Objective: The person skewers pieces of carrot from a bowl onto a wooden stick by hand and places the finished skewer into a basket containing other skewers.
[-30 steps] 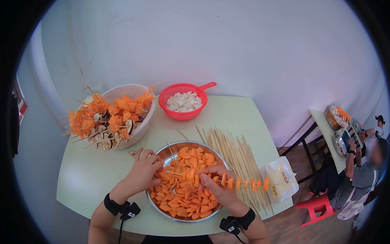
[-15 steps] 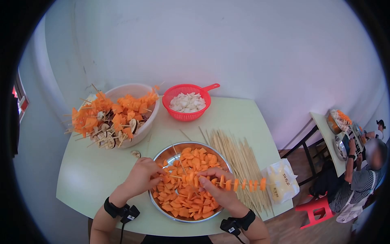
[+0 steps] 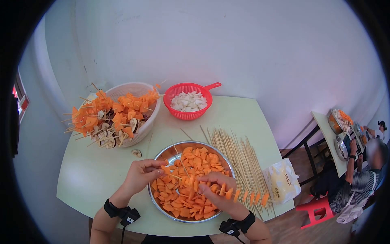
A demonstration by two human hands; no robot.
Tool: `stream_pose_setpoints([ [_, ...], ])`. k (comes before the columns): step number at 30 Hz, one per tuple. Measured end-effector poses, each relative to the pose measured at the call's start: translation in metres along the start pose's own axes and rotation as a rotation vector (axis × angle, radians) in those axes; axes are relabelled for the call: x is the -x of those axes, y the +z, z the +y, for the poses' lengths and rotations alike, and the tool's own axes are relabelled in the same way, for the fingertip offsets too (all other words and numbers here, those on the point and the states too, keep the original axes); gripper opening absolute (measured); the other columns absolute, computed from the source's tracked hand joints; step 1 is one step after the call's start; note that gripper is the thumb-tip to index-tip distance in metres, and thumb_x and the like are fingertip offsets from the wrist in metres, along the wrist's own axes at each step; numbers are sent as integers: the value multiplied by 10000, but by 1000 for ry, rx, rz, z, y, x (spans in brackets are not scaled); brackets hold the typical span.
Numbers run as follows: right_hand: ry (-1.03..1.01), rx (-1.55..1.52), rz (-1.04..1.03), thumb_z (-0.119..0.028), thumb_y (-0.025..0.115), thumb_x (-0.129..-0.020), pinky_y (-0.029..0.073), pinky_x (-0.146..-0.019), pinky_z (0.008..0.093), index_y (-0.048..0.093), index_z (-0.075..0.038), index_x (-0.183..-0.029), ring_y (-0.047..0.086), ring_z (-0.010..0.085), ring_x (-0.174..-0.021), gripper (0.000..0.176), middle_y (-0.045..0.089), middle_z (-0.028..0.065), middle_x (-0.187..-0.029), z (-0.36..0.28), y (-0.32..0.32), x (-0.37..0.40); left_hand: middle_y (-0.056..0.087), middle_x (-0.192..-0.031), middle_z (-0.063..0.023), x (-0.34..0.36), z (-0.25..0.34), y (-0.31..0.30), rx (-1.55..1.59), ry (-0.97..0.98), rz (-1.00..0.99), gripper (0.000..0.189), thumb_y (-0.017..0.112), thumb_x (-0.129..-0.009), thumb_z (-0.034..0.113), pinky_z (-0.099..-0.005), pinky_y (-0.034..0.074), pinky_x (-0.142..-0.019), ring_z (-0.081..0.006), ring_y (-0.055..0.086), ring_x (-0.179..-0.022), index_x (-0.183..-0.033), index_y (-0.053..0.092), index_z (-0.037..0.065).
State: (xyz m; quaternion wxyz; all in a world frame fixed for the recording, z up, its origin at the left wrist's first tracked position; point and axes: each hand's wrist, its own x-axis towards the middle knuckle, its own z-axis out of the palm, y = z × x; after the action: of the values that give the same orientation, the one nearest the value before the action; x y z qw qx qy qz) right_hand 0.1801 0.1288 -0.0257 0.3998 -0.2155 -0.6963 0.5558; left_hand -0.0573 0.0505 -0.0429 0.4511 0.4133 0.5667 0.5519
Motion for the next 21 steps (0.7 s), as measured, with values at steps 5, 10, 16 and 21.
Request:
stream_pose_setpoints([
  [5,-79,139,-76,-29,646,-766,469,-615,223,610,2,-929,604,129,-680,170,618,87,-769,3,-1,2,633,-801,-56,6,6,6,-73,-8,30,151,642,-793,26,-184,495,-641,-86,626,-745,-916,584,-41],
  [10,-134,260,-117,-9,632,-759,480,-618,235,604,24,-938,632,163,-684,184,627,125,-791,-2,0,-1,626,-780,-45,8,8,10,-63,-18,19,119,652,-789,35,-181,494,-617,-85,626,-723,-845,566,-25],
  [16,-227,323,-104,-55,682,-735,476,-558,224,617,-45,-945,608,148,-615,220,624,73,-748,-1,5,-3,627,-803,-70,14,12,17,-132,14,52,110,621,-795,-16,-196,509,-653,-120,646,-763,-864,536,-27],
  [21,-434,436,-134,-38,688,-719,486,-540,213,619,-35,-951,624,143,-603,242,634,69,-737,0,12,-6,626,-733,-50,17,13,23,-177,69,154,97,640,-779,24,-192,498,-617,-83,617,-681,-826,569,-25],
])
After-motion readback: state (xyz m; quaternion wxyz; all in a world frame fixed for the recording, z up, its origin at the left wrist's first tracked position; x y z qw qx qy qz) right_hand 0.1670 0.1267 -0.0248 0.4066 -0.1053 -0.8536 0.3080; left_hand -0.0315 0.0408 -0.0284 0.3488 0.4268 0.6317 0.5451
